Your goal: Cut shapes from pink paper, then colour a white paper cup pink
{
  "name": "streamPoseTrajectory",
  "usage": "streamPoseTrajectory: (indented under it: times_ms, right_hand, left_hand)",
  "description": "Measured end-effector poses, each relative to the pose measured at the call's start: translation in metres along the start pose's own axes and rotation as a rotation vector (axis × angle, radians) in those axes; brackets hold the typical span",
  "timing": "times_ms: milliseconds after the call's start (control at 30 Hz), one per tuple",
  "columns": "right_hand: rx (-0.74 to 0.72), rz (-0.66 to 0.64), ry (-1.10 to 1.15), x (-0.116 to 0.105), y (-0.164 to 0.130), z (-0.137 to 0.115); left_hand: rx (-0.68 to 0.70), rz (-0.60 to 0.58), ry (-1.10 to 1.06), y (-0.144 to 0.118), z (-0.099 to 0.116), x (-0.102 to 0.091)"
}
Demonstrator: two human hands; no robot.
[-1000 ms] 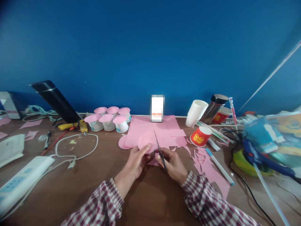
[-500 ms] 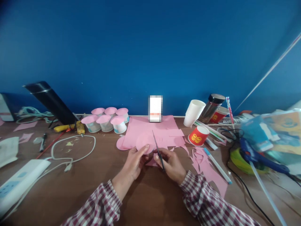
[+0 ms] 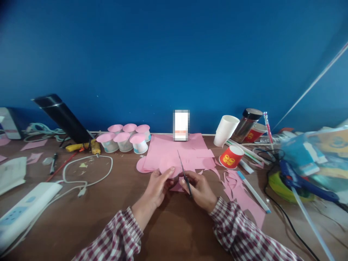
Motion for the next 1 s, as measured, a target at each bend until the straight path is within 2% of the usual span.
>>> streamPoseTrajectory:
  times_ms: [200, 1000]
  right_hand:
    - [-0.006, 0.001, -0.02, 0.0, 0.0001, -0.0025]
    - [0.008, 0.002, -0.049, -0.0001, 0.0007, -0.0084]
  left_hand:
    - [0.006, -0.026, -0.006, 0.0018, -0.0014, -0.0005]
    - [-0.009, 0.003, 0.015, 0.0016, 0.0, 0.001]
Point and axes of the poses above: each hand's wrist, its own y-axis towards the middle knuckle, its own x-axis out of the palm, z = x × y, the point moved 2 cm from there along y, towards the middle knuckle, and after that the axes turned 15 degrees about z, right-handed, at the moved point
